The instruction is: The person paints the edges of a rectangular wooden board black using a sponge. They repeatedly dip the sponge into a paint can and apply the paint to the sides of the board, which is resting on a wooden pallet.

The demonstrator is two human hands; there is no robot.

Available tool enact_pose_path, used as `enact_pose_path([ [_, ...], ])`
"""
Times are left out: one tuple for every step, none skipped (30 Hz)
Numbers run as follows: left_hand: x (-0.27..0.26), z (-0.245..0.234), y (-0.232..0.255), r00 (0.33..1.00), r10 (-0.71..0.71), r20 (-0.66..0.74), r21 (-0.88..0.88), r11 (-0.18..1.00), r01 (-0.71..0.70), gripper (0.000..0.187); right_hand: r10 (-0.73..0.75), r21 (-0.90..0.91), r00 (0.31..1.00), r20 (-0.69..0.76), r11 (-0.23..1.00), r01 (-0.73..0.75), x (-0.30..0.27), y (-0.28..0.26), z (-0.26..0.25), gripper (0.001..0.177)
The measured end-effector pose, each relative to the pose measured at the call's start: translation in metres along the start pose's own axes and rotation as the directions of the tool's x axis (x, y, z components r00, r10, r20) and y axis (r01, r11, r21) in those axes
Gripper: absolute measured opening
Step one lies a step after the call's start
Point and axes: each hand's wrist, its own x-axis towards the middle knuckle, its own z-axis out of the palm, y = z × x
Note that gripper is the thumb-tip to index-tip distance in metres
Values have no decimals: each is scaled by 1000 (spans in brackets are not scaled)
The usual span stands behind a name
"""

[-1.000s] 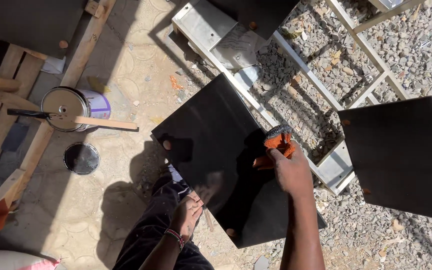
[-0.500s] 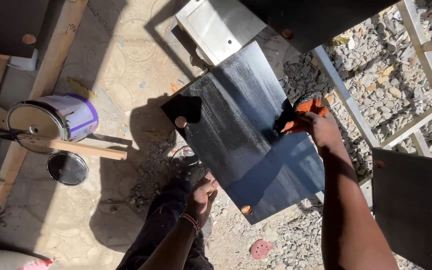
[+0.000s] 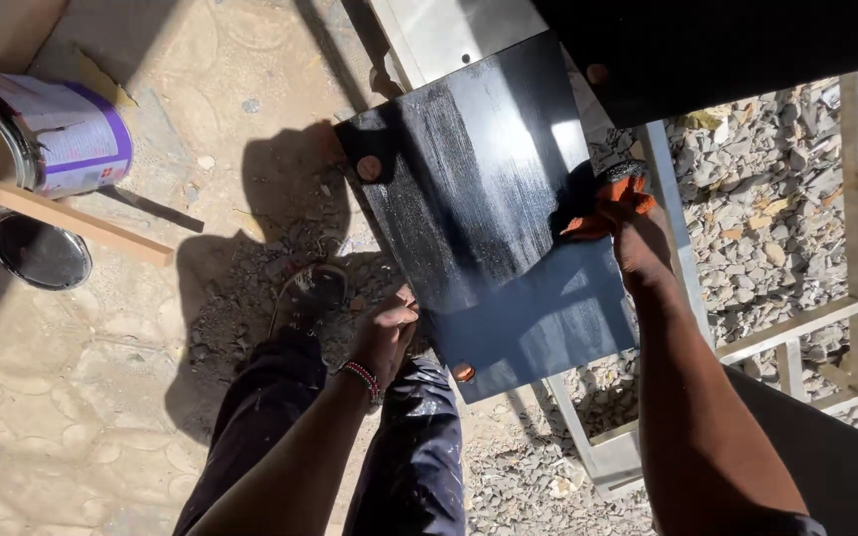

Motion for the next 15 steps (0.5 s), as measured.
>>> enact_pose_path([
  [11, -12, -24, 983, 178, 40, 396, 901, -179, 40, 45, 17, 999, 8, 999, -45, -7, -1, 0, 78],
  [40, -18, -29, 926, 336, 172, 711, 608, -353, 36, 58, 28, 998, -4, 998, -58, 7, -2, 0, 77],
  [15, 1, -20, 922, 350, 163, 701, 617, -358, 36, 43, 22, 999, 12, 999, -43, 13, 1, 2, 77],
  [-8, 24, -9, 974, 228, 11, 409, 887, -212, 42, 73, 41, 997, -22, 997, -72, 19, 3, 0, 76],
  [-31, 47, 1, 996, 50, -75, 34, 998, -47, 48, 104, 60, 993, -55, 993, -101, 26, 7, -3, 74],
  [2, 28, -25, 995, 44, -85, 20, 999, -42, 48, 107, 55, 994, -38, 993, -105, 22, 8, -1, 74],
  [34, 7, -52, 996, 37, -85, 13, 999, -36, 55, 153, 79, 986, -61, 986, -148, 18, 10, 2, 72],
  [68, -12, -78, 996, 31, -83, 7, 1000, -31, 61, 197, 102, 977, -86, 977, -188, 15, 12, 4, 71],
  [46, 1, -64, 996, 27, -91, -6, 1000, -27, 61, 199, 97, 977, -72, 977, -192, 20, 13, 6, 71],
  [25, 16, -51, 995, 20, -102, -3, 1000, -21, 66, 247, 117, 964, -100, 965, -235, 21, 15, 5, 69],
  [4, 31, -37, 993, 14, -113, -1, 1000, -14, 71, 294, 138, 947, -127, 951, -277, 23, 16, 4, 68],
  [-1, 36, -35, 993, 7, -115, -11, 1000, -8, 71, 298, 128, 947, -120, 951, -283, 25, 18, 4, 68],
  [-6, 40, -32, 992, 36, -117, 11, 999, -35, 71, 342, 150, 928, -150, 935, -321, 28, 20, 4, 66],
  [-11, 44, -27, 990, 70, -119, 35, 997, -66, 72, 383, 176, 906, -179, 919, -354, 32, 21, 5, 65],
  [-10, 42, -26, 990, 67, -121, 27, 998, -64, 72, 383, 169, 907, -174, 919, -356, 32, 23, 5, 65],
])
